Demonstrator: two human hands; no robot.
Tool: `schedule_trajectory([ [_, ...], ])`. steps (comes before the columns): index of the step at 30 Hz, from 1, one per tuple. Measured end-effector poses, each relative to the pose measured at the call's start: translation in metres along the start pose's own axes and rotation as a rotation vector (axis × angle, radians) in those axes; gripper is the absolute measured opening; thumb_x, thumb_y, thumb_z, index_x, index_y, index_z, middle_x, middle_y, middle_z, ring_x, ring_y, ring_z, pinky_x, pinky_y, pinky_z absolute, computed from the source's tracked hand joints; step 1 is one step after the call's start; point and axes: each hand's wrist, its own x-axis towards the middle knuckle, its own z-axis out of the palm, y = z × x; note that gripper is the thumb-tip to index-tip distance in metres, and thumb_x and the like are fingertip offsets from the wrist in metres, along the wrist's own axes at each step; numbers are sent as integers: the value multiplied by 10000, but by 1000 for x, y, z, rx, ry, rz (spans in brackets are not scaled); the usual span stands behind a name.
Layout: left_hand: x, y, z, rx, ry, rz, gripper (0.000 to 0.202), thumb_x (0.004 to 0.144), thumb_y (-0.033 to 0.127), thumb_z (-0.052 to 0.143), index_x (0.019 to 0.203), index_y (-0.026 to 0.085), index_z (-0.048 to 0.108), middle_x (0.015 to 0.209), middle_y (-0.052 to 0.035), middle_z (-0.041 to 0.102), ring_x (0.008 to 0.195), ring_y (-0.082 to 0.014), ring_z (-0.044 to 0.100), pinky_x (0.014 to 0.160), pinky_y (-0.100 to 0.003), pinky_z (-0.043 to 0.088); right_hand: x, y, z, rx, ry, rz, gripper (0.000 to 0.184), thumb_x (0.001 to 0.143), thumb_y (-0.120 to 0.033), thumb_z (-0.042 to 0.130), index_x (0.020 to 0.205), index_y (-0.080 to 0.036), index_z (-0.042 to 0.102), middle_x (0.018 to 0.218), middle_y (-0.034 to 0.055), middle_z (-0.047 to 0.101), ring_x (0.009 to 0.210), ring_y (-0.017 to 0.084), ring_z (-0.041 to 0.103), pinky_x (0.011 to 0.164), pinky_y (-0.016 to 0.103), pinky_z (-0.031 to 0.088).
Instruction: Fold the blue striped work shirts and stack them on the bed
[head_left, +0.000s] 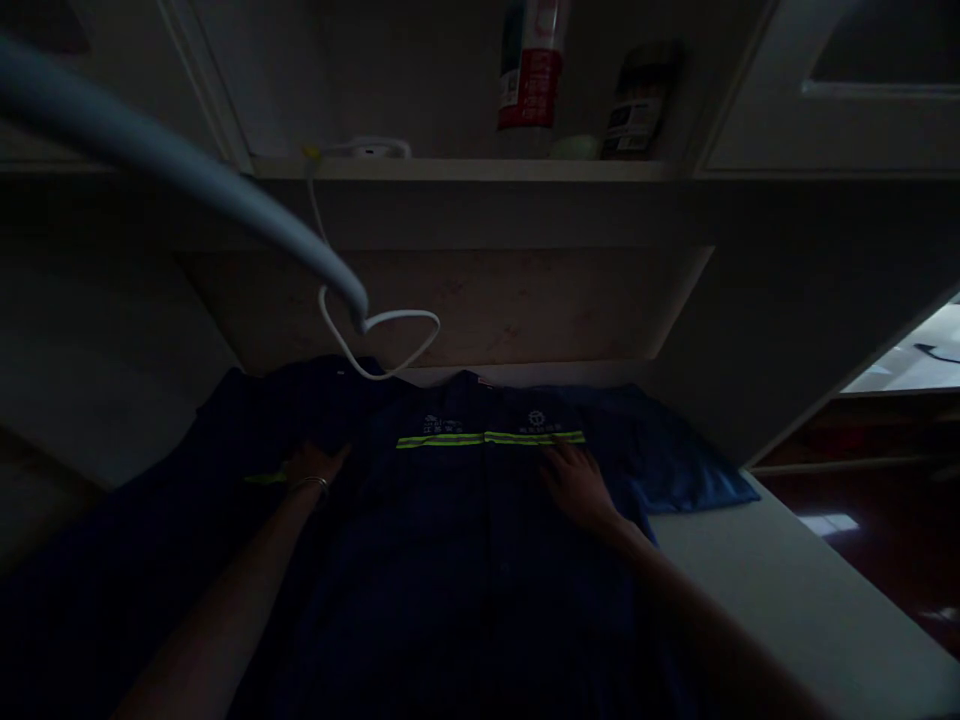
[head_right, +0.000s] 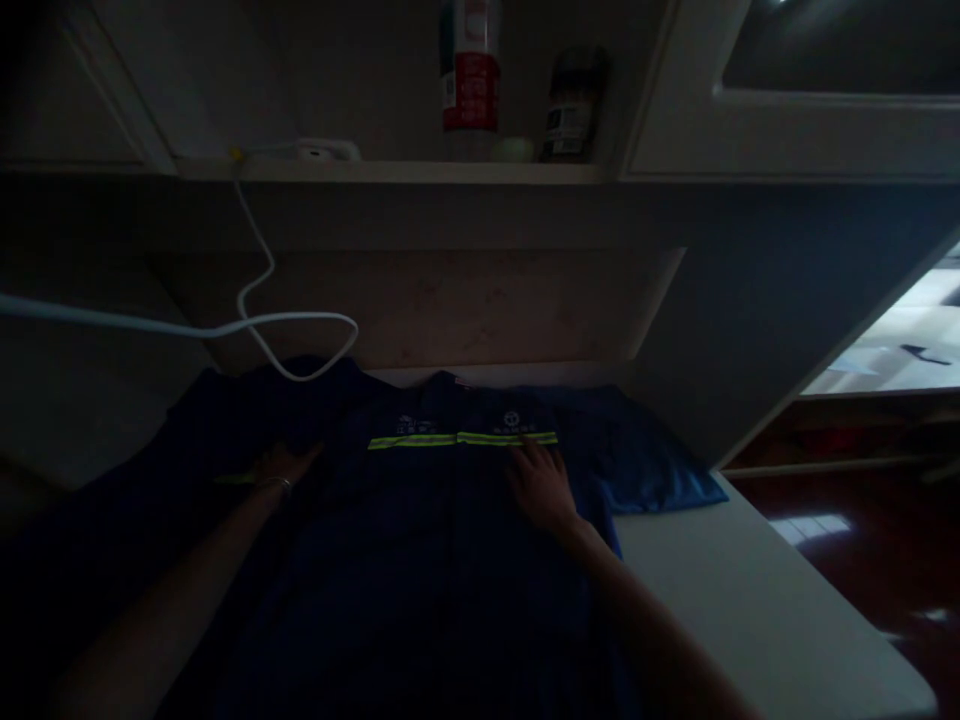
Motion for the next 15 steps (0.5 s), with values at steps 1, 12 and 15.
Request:
schedule_trajectory([
  [1,10,-4,2,2,-17,9,888,747,617,534,1332,-46,445,1357,-363,486,1274,-467,473,1016,-559,387,-4,-14,7,0,-79,-56,484,986,-422,347,1424,-266,481,1541,73,389,1403,293,342,1141,577,214],
  [12,78,-19,12,-262,-194,138,318,650,393,699,894,190,692,1046,-118,735,988,-288,682,849,-361,529,-18,-30,24,0,-222,-140,472,1010,-388,308,1449,-288,450,1552,31,371,1433,266,298,1160,584,132],
  [15,85,-22,0,-397,-134,86,397,718,449,651,1006,175,673,1068,-109,728,947,-252,691,766,-331,555,-10,-42,14,55,-208,-103,411,998,-342,355,1338,-270,573,1439,63,528,1346,283,428,1135,596,187],
])
